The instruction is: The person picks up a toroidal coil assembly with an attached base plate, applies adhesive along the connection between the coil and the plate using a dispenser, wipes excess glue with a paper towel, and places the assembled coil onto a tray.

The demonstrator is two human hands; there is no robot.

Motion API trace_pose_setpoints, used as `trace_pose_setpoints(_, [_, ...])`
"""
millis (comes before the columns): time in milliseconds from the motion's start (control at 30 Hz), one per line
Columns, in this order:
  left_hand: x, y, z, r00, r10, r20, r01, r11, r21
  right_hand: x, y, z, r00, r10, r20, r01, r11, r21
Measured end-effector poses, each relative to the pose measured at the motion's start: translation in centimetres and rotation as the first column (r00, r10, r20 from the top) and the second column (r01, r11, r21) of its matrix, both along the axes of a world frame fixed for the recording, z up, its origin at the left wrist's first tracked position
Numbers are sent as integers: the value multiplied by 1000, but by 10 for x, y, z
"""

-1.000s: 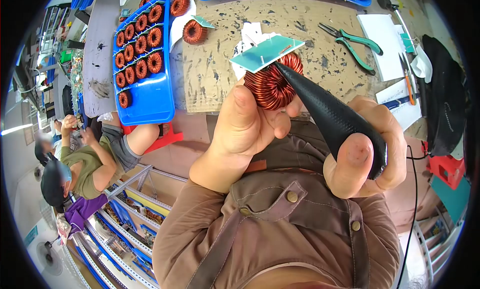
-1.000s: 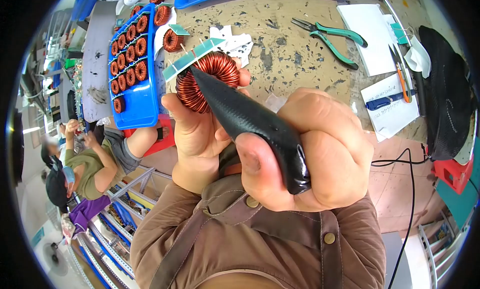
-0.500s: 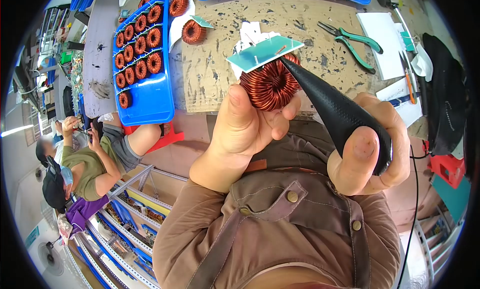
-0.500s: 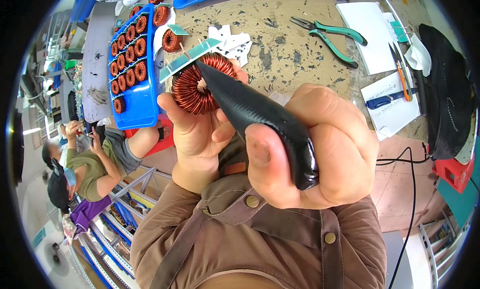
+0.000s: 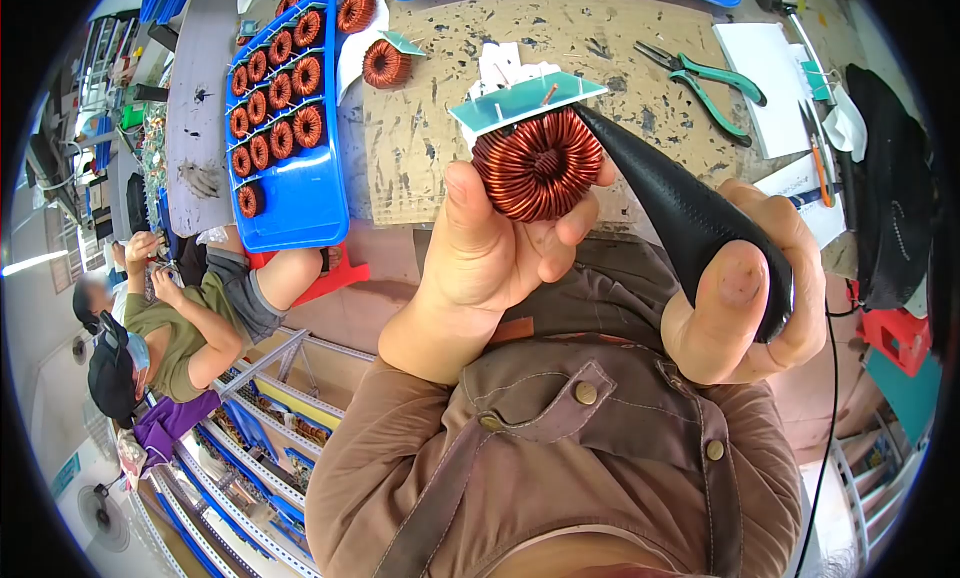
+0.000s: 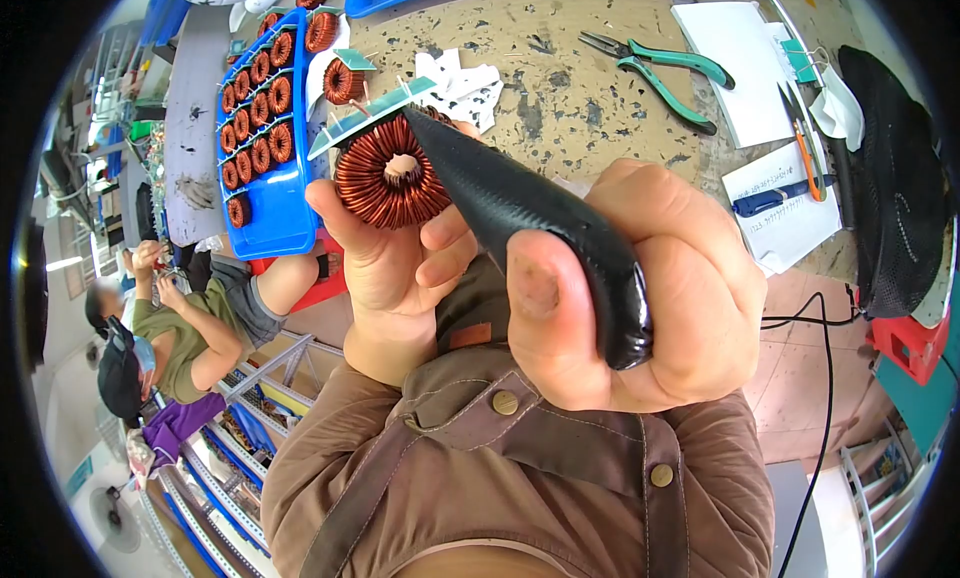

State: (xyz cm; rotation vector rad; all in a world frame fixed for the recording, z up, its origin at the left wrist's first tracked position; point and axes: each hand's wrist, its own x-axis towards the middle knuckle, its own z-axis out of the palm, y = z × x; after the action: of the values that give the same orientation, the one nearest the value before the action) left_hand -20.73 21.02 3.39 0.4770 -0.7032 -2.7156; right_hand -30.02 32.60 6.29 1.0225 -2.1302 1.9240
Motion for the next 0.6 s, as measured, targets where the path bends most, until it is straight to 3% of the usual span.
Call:
trace_pose_setpoints(100, [0,0,0,1000,-3,2,3,1000,-15,2,-1,1,998,-20,53,21,1000,-18])
trace_pose_setpoints(200, [0,1,-5,988,32,-150,-14,993,120,3,-1,2,994,-30,103,33,999,-27])
trace_pose_setpoints(600, [1,-2,-9,985,-9,-174,32,991,129,3,-2,0,993,-26,113,29,999,-31])
